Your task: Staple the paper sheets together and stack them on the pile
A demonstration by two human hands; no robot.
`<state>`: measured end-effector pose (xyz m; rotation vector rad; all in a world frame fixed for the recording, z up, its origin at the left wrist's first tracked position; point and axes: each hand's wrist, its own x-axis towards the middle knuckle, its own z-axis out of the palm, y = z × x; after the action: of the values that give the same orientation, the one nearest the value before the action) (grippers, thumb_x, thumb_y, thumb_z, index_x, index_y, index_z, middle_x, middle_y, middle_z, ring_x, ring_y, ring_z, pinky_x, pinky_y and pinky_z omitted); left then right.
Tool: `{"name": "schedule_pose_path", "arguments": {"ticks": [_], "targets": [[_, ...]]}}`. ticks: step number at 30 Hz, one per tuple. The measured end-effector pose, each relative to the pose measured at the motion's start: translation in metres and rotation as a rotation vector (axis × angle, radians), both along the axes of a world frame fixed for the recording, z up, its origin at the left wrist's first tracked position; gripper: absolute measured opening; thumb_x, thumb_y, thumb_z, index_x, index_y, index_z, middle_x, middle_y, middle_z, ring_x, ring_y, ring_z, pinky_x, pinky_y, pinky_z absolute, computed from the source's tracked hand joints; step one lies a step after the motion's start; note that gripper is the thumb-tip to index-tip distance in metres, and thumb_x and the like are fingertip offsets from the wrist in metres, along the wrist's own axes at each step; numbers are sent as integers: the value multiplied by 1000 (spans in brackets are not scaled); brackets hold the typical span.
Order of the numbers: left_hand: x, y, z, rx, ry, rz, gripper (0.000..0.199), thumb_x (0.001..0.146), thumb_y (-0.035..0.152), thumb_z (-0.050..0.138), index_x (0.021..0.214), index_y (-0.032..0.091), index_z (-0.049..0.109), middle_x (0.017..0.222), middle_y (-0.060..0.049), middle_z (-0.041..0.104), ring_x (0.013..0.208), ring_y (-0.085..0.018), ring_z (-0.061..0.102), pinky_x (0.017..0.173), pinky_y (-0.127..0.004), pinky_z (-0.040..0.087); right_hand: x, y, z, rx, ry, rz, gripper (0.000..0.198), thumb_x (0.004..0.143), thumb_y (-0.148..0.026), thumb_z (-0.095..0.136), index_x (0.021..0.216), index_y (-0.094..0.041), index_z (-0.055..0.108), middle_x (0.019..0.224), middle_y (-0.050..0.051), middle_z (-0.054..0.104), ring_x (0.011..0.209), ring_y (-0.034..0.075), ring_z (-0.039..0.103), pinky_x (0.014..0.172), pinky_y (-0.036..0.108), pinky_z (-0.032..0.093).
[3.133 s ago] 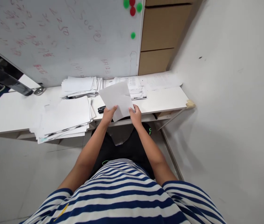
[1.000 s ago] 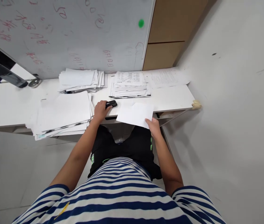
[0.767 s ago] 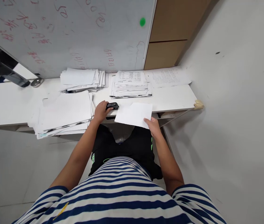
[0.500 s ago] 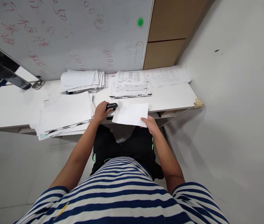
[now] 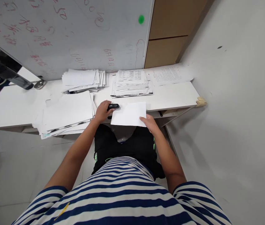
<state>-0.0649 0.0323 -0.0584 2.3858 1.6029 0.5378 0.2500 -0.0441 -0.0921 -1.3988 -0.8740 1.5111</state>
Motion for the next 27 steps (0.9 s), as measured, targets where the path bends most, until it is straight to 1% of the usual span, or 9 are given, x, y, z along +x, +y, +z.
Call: {"name": "schedule_pose_path", "arguments": {"ticks": [3,6,8,11,14,17,19,23,27], "targets": [[-2,3,15,-126,45,-14,44,94,54,48,126,24,55,138,-10,59,132,-30,49,118,-50,26,-8,6,-1,6,2,29,32,70,-29,76,99,-16,75,94,5,79,76,18,71,66,27,56],[4,13,35,-260,59,38,48,99,60,30,111,25,61,123,-6,68,118,-29,58,118,-57,19,-8,8,-1,-10,16,-2,35,70,-32,78,101,-17,74,99,6,79,81,21,73,72,31,58],[15,23,46,-224,47,114,52,100,60,23,99,24,61,109,-7,71,107,-27,62,111,-53,29,-6,7,-1,-6,39,-3,39,69,-36,79,102,-17,74,101,6,79,83,22,73,76,33,58],[37,37,52,-94,58,203,51,100,57,23,83,22,57,85,-8,68,87,-27,63,91,-44,40,-4,5,-1,22,43,-16,43,66,-38,82,103,-18,74,104,6,78,88,23,74,84,36,57],[56,49,45,-123,95,216,50,100,52,26,70,22,51,70,-9,61,76,-27,61,78,-40,40,-3,5,0,49,-3,-47,45,66,-42,82,103,-18,74,106,7,78,92,25,74,87,39,56],[63,57,34,-280,92,261,48,99,46,31,61,21,47,67,-10,58,70,-26,59,67,-37,39,-1,6,1,75,-78,-60,47,69,-46,80,104,-17,74,106,8,78,93,27,73,88,42,56],[64,62,26,-327,93,284,45,99,43,34,61,21,47,69,-10,59,71,-26,59,66,-37,38,-1,5,1,94,-128,-59,46,71,-48,78,105,-17,74,107,8,77,95,27,72,88,43,56],[68,69,15,-294,142,322,38,96,38,44,63,19,51,69,-10,56,75,-27,59,70,-37,38,-8,-1,-3,127,-185,-83,46,76,-49,73,110,-18,73,113,8,76,103,27,71,91,42,55],[67,68,10,-251,71,308,42,96,38,46,58,20,47,60,-7,50,66,-24,54,65,-35,35,-20,-9,-7,105,-231,-138,45,78,-50,68,110,-19,71,113,8,75,103,27,69,89,40,55]]}}
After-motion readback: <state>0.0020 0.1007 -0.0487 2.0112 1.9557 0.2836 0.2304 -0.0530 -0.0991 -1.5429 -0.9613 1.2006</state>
